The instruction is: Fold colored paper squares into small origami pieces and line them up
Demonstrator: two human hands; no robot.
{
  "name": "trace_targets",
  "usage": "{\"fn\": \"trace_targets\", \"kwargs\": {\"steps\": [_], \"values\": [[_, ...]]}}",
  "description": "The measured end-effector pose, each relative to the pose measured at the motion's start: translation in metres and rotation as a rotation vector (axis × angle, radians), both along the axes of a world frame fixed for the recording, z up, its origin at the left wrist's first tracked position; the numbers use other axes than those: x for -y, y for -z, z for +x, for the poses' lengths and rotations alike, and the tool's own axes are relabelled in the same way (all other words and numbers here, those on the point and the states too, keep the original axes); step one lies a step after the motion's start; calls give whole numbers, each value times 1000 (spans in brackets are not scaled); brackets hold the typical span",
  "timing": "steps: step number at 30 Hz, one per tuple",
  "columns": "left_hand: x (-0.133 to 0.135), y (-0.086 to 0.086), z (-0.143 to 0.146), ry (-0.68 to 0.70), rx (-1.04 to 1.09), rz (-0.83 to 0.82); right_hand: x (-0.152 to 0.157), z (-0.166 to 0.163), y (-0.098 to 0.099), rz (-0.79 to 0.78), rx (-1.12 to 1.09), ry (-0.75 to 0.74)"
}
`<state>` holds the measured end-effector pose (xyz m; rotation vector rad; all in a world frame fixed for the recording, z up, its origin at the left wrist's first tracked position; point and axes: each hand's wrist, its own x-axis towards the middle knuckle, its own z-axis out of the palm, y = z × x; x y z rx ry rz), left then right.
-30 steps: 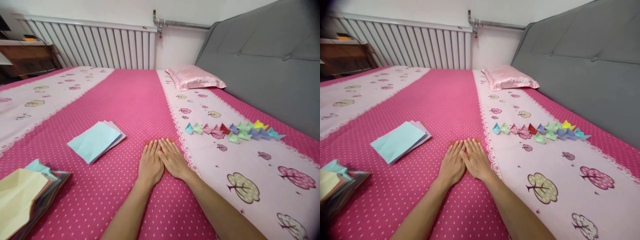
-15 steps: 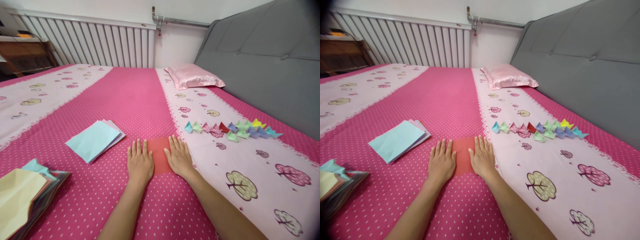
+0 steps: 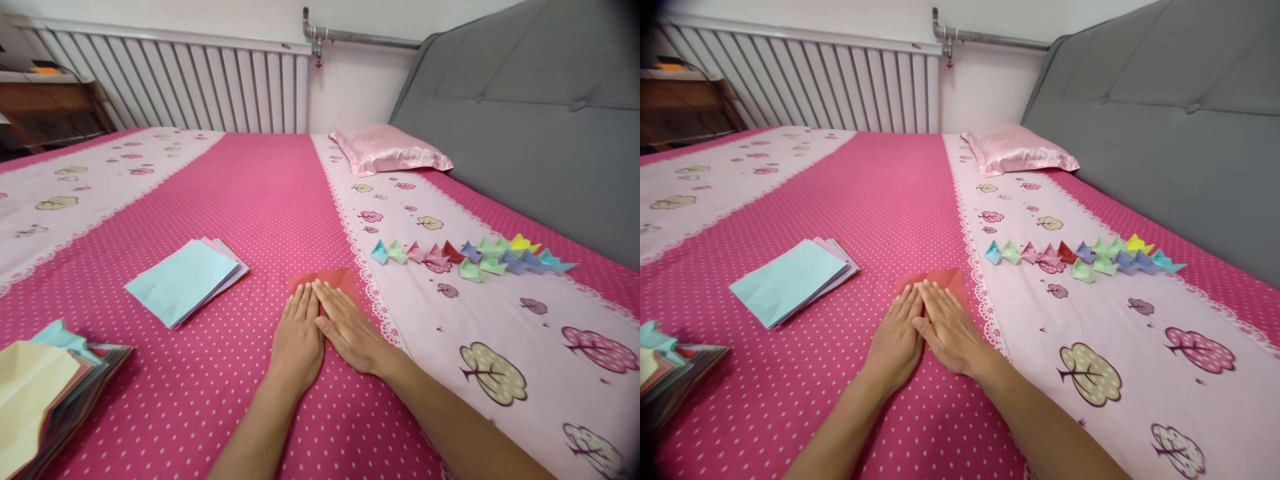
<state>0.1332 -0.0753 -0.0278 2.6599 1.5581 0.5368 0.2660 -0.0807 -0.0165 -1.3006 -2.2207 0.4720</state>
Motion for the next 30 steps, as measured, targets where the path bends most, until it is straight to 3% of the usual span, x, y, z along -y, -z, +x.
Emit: {"fn": "trace_targets", "kwargs": {"steps": [5,10,16,19,25,30], "values": [[-5,7,-2,-35,-175,-70,-5,3,10,-114,134,36],[-11,5,0,-149,-144,-69,-10,2,13,-111,158,157],[-24,-9,-17,-358,185,-84,-26,25,10,-6,-234,526],[-30,-21,-30,-403,456,-192,-32,46,3,-200,-337,617],[-29,-27,-33,-368,776,-558,-26,61,-9,-525,-470,444],[-21,-28,-21,-306,1228,-813,-25,58,-18,-688,-749,187]]}}
